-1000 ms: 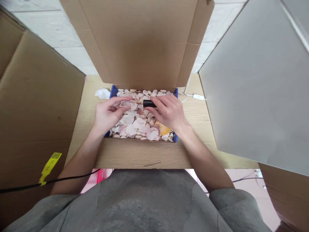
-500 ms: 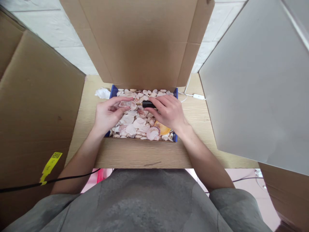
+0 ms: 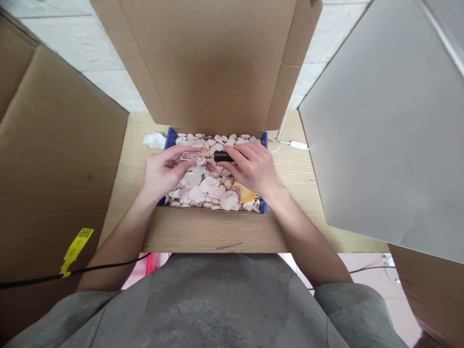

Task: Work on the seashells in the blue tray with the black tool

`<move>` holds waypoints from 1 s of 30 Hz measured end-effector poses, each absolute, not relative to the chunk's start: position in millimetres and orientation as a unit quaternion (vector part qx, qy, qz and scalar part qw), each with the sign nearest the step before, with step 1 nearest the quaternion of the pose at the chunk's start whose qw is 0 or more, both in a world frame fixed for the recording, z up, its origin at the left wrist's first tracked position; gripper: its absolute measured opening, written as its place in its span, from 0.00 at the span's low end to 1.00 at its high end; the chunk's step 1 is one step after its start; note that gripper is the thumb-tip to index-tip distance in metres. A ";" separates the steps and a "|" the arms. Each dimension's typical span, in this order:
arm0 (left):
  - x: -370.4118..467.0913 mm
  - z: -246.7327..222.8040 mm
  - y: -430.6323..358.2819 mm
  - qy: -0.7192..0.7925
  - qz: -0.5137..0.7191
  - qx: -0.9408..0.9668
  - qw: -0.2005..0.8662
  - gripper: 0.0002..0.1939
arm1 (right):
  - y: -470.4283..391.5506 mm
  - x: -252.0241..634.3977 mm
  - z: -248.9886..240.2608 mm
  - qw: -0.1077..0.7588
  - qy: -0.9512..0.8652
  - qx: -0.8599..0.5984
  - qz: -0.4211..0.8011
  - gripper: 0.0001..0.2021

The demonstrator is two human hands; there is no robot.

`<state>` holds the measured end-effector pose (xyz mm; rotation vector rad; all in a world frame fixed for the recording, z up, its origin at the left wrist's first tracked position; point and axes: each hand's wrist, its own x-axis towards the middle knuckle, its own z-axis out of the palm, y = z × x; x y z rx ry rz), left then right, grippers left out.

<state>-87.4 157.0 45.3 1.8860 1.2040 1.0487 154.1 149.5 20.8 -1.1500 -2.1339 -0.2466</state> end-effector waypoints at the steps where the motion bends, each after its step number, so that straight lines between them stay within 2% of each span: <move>1: -87.3 45.1 157.0 0.458 0.401 0.719 0.334 0.12 | 149.7 154.6 20.3 0.342 -0.823 -0.444 -0.093 0.17; 12: -87.7 46.3 155.6 0.459 0.377 0.727 0.344 0.12 | 150.2 158.3 19.3 0.354 -0.825 -0.431 -0.090 0.16; 18: -89.2 44.0 156.0 0.437 0.388 0.726 0.363 0.18 | 149.8 157.4 21.5 0.361 -0.823 -0.431 -0.087 0.17; 25: -90.6 44.1 156.4 0.429 0.371 0.735 0.373 0.13 | 149.8 156.4 23.0 0.362 -0.824 -0.426 -0.087 0.16; 30: -90.7 42.0 156.4 0.435 0.350 0.736 0.382 0.15 | 149.8 156.7 21.7 0.368 -0.826 -0.421 -0.076 0.18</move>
